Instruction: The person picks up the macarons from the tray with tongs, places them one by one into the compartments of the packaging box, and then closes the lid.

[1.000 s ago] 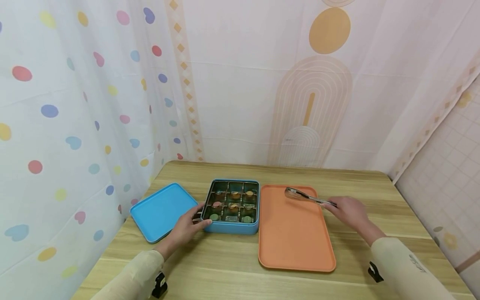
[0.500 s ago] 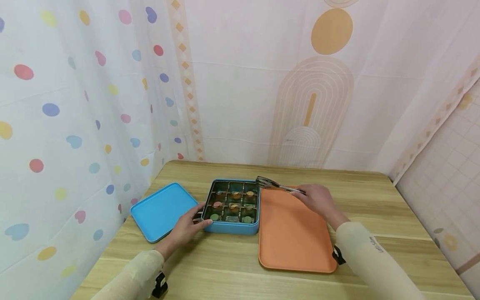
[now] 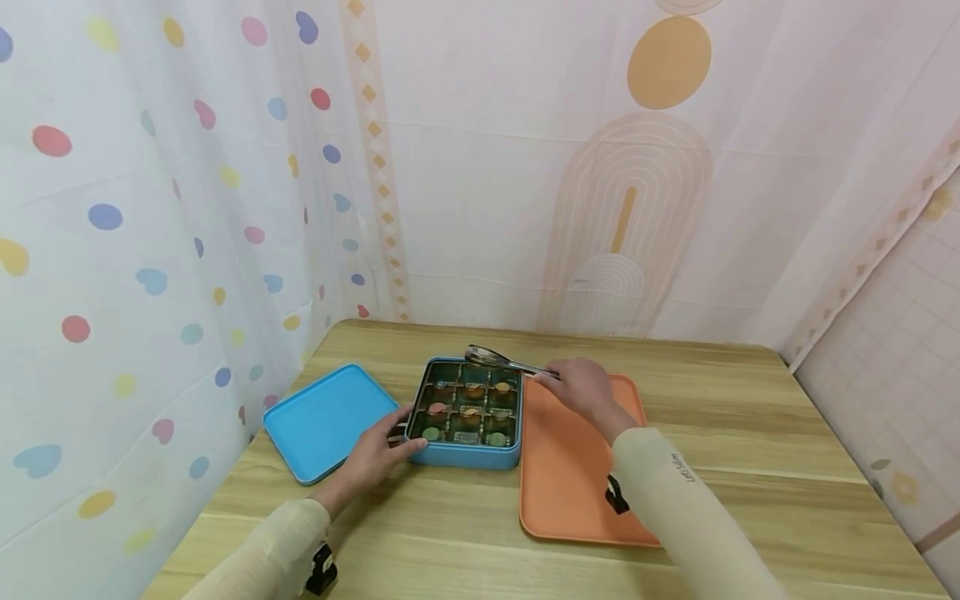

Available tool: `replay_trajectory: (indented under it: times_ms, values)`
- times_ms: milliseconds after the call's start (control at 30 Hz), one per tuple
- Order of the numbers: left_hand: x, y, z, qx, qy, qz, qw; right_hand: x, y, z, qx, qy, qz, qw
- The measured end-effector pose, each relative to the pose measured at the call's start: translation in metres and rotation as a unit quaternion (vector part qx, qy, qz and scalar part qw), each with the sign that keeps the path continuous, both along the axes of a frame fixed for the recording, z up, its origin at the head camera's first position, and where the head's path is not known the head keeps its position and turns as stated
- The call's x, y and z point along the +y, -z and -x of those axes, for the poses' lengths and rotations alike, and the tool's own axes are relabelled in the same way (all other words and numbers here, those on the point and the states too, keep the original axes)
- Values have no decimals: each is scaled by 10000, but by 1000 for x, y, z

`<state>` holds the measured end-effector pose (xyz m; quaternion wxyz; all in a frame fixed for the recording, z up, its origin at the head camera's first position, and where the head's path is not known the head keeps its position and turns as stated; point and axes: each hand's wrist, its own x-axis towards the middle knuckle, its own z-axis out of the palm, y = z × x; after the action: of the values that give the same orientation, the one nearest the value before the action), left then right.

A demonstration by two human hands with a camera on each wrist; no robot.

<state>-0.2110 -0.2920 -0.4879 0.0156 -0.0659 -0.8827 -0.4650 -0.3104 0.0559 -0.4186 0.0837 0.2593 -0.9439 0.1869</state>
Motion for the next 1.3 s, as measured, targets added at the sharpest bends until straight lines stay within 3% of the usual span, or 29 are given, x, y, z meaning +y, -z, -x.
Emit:
replay_trajectory:
  times_ms: [267,567,1300]
  values:
    - [4,1,1,-9,-43,30,10000,-26,3,0,-55,46,-193,9998]
    - [8,1,2,7,-24,-1,10000,-37,8,-1,-136,291,-302,9990]
    - [0,0,1,-33,-53,85,9999,-3,5,4,-324,618,196,9974]
